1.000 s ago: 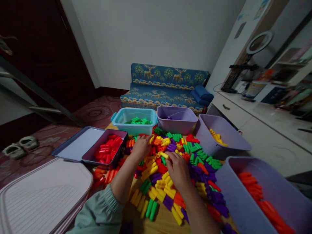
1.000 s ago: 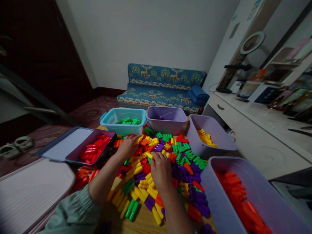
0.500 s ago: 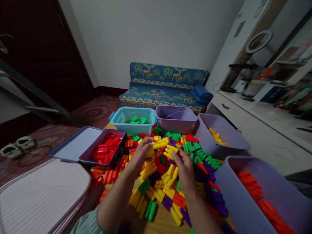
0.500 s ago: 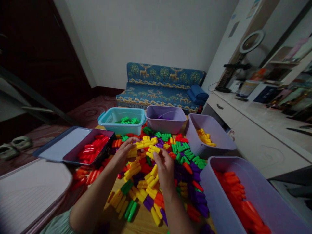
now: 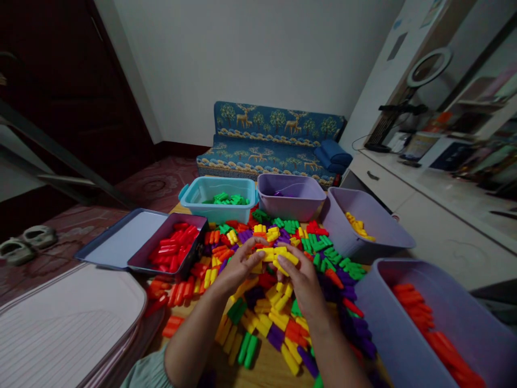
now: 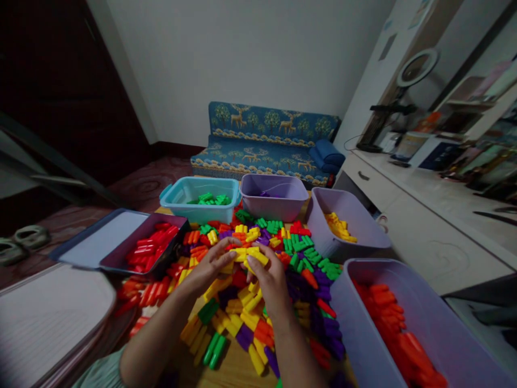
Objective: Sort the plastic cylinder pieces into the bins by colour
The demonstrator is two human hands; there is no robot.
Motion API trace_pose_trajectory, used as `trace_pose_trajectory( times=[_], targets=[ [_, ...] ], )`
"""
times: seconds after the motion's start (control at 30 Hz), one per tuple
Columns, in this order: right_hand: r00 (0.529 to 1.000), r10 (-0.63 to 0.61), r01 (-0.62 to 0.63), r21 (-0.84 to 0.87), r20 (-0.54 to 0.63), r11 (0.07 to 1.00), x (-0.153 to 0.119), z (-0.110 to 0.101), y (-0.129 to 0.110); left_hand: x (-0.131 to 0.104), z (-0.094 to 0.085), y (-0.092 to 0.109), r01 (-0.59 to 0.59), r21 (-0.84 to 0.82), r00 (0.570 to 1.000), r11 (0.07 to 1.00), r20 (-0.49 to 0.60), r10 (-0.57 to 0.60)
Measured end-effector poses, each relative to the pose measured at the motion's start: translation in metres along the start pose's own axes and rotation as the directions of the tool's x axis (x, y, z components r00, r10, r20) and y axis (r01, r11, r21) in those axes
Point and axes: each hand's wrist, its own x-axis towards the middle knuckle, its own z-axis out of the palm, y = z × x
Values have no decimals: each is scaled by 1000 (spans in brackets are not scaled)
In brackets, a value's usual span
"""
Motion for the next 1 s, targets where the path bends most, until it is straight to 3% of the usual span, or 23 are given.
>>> trace_pose_trajectory(
  times=[0.13, 0.27, 0.37, 0.47, 0.57, 0.7, 0.87, 0.93, 1.0],
  targets=[
    [986, -118, 107, -101, -119, 989, 1, -6, -1, 1, -1, 3, 15, 6, 996, 1000, -92, -14],
    [934, -236, 215, -106, -269, 971, 6, -19, -6, 5, -6, 5, -36, -156, 970, 987, -243, -3],
    [968, -176, 138, -206, -178, 969, 9, -24, -5, 7, -5, 4, -64, -278, 984, 958, -177, 15],
    [991, -94, 59, -333, -90, 941, 10, -23, 0, 6, -1, 2, -18, -351, 994, 936, -105, -20],
    [995, -89, 59, -465, -42, 884, 9, -21, 3, 5, 0, -1, 61, -429, 994, 901, -52, -92],
    [989, -148, 117, -629, 2, 769, 9, -22, 1, 4, -3, -2, 62, -409, 998, 911, 11, -62],
    [957, -266, 247, -797, 113, 552, 11, -26, 2, 5, -4, 1, -6, -302, 998, 953, -60, -13],
    [940, -315, 290, -791, 131, 538, 11, -27, 1, 5, -3, 2, -20, -262, 994, 965, -107, -8],
    [923, -375, 312, -743, 89, 592, 10, -25, -3, 4, -2, 3, -26, -219, 990, 975, -141, -5]
  ],
)
